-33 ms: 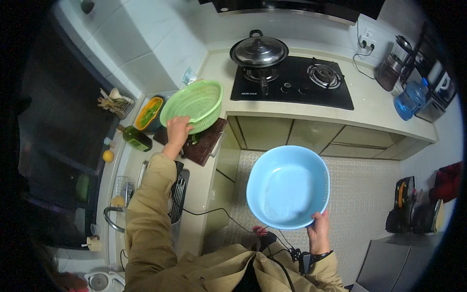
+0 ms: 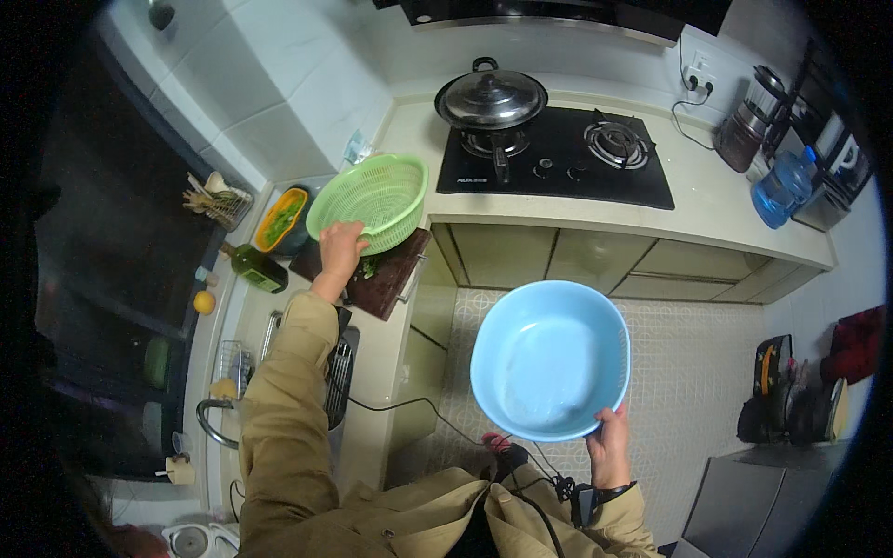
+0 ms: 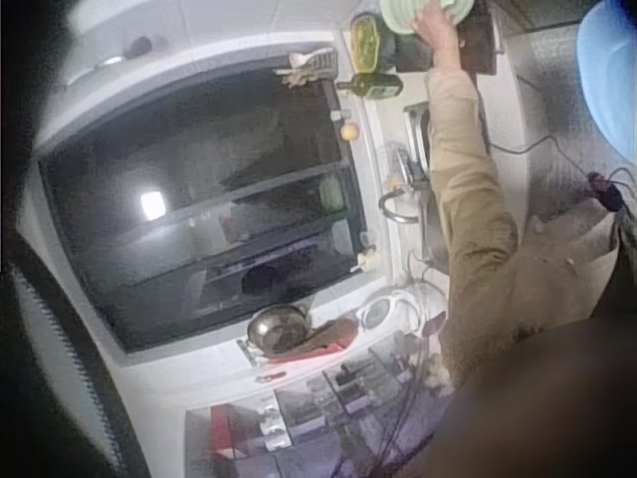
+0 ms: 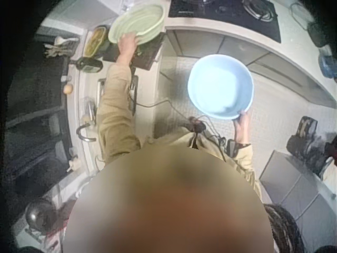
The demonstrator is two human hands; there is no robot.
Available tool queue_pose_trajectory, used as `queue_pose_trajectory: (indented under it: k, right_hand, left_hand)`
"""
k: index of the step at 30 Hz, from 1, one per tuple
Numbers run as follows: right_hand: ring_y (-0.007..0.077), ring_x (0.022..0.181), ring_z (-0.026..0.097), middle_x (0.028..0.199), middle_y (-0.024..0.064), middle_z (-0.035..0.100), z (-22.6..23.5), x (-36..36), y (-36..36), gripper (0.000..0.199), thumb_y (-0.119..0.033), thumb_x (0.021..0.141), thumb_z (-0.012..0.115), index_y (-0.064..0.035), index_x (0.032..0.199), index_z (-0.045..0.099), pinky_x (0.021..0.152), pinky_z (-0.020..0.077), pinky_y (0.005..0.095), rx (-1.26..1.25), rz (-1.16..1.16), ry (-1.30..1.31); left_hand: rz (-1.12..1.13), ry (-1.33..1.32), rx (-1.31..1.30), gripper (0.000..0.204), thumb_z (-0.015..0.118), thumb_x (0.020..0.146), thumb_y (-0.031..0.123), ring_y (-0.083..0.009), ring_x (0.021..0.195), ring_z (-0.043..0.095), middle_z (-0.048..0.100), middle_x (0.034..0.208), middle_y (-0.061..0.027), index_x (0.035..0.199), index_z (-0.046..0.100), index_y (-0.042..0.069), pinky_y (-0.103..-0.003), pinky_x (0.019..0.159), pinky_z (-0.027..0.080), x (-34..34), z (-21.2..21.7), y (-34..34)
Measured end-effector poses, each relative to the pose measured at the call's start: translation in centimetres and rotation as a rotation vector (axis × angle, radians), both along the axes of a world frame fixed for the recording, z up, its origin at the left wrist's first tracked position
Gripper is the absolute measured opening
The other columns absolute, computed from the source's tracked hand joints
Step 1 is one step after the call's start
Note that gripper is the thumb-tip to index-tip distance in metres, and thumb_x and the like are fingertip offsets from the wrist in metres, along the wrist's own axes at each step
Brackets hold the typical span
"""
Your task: The person scrubs a white plastic colander with a sponge under running water, rinses it, and places it on the windowsill. They then rinse a green bowl and a blue bowl and set them aside.
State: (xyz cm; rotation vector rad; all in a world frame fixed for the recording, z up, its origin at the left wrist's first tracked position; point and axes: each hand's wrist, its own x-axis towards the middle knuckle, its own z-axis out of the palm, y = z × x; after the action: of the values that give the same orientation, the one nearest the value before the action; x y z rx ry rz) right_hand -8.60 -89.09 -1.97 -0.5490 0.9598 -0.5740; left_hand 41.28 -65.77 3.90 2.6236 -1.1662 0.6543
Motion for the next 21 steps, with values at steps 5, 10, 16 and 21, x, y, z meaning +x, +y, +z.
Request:
queue_pose_trajectory:
  k: [5,10,16,21]
  right_hand:
    - [0.0271,0.095,0.055,0.105,0.011,0.052,-0.9,-0.6,-0.3,0.055,0.011,0.062,0.038,-0.0037,0.115,0.043,0.084,0.05,0.0435,0.047,-0.057,-0.025]
    - [0.0274,0.099,0.054,0.106,0.0109,0.052,-0.7,-0.8,0.2,0.059,0.012,0.061,0.038,-0.0044,0.118,0.042,0.09,0.0469,0.043,0.077,-0.054,-0.04]
    - [0.0278,0.102,0.052,0.109,0.0102,0.052,-0.5,0.2,0.3,0.06,0.009,0.061,0.04,-0.0047,0.119,0.044,0.095,0.0435,0.0437,0.075,-0.035,-0.017]
    - [0.0264,0.102,0.052,0.108,0.009,0.052,0.0,2.6,0.3,0.058,0.007,0.063,0.042,-0.0047,0.119,0.045,0.093,0.0443,0.0436,0.072,0.14,-0.11]
  left_hand:
    - [0.026,0.018,0.105,0.023,0.071,0.064,0.018,-0.0236,0.09,0.052,0.062,0.085,-0.0028,0.087,0.067,0.015,-0.039,0.084,0.035,2.9,-4.2,-4.0]
    - [-0.015,-0.062,0.091,0.013,0.062,0.072,0.018,-0.0256,0.089,0.054,0.062,0.082,-0.0061,0.083,0.066,0.012,-0.04,0.083,0.037,4.7,-8.4,-5.2]
    - [0.111,0.042,-0.092,0.021,0.07,0.066,0.015,-0.0244,0.088,0.052,0.057,0.079,-0.0023,0.081,0.056,0.012,-0.041,0.085,0.036,2.4,-8.7,-3.0]
    - [0.183,-0.013,-0.183,0.02,0.067,0.069,0.012,-0.026,0.09,0.049,0.057,0.086,-0.0052,0.087,0.058,0.009,-0.041,0.088,0.03,-7.0,-5.7,5.5]
